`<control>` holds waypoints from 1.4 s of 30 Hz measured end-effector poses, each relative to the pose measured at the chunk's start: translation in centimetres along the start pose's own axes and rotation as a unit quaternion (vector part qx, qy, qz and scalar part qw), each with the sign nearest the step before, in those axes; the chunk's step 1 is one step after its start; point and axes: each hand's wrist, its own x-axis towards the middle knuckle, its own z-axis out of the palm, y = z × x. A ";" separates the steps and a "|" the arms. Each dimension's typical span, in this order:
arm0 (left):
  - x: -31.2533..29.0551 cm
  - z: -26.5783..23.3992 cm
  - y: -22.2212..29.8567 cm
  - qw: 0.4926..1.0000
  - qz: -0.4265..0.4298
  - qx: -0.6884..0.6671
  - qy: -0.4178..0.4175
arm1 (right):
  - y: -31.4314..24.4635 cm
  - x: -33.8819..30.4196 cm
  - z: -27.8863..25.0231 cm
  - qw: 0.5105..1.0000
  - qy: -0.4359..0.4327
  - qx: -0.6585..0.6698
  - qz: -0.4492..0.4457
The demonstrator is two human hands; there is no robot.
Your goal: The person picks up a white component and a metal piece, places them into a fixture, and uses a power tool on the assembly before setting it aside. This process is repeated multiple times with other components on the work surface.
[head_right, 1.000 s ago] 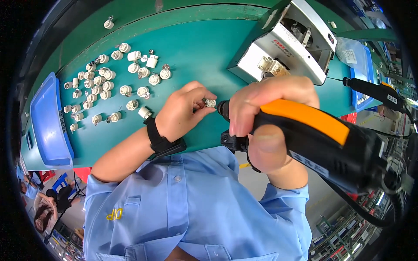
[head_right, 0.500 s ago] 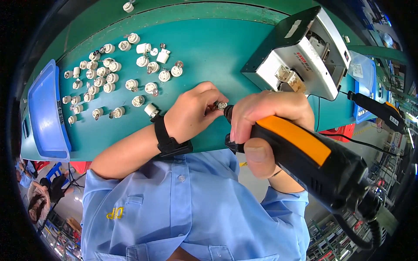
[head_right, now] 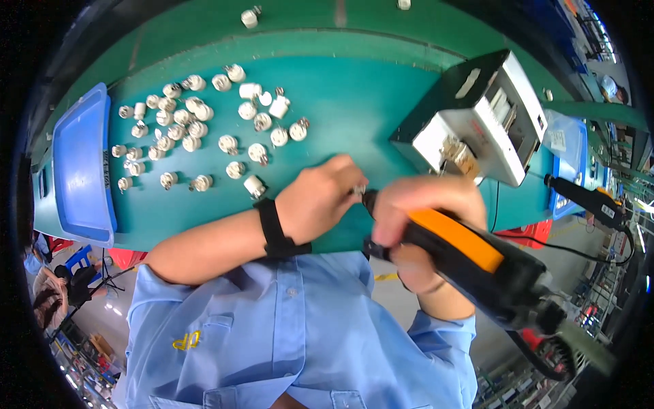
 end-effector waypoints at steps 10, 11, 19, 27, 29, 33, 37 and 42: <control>13.7 -13.2 -1.0 0.965 0.033 0.249 0.073 | -4.2 -0.4 -5.3 0.975 0.085 0.115 -0.168; 14.9 -14.0 -1.2 0.956 0.024 0.283 0.080 | -4.1 -0.8 -5.8 0.977 0.087 0.105 -0.162; 16.4 -19.0 -7.5 0.893 -0.150 0.423 0.039 | -5.3 -1.7 -8.3 0.972 0.156 0.052 -0.168; 7.3 -9.0 3.2 0.980 0.007 0.192 -0.050 | -4.8 0.3 -8.9 0.972 0.171 0.009 -0.159; 4.9 -6.2 3.2 0.984 0.006 0.162 -0.070 | -4.4 0.6 -8.6 0.976 0.164 0.000 -0.141; 3.0 -2.8 1.4 0.993 -0.060 0.074 -0.066 | -3.3 1.2 -8.2 0.985 0.144 -0.025 -0.093; 2.4 -1.8 0.6 0.995 -0.042 0.077 -0.052 | -2.9 1.4 -8.2 0.988 0.133 -0.037 -0.070; 2.3 -2.0 0.5 0.996 -0.036 0.051 -0.068 | -4.0 1.6 -8.7 0.992 0.093 -0.006 -0.087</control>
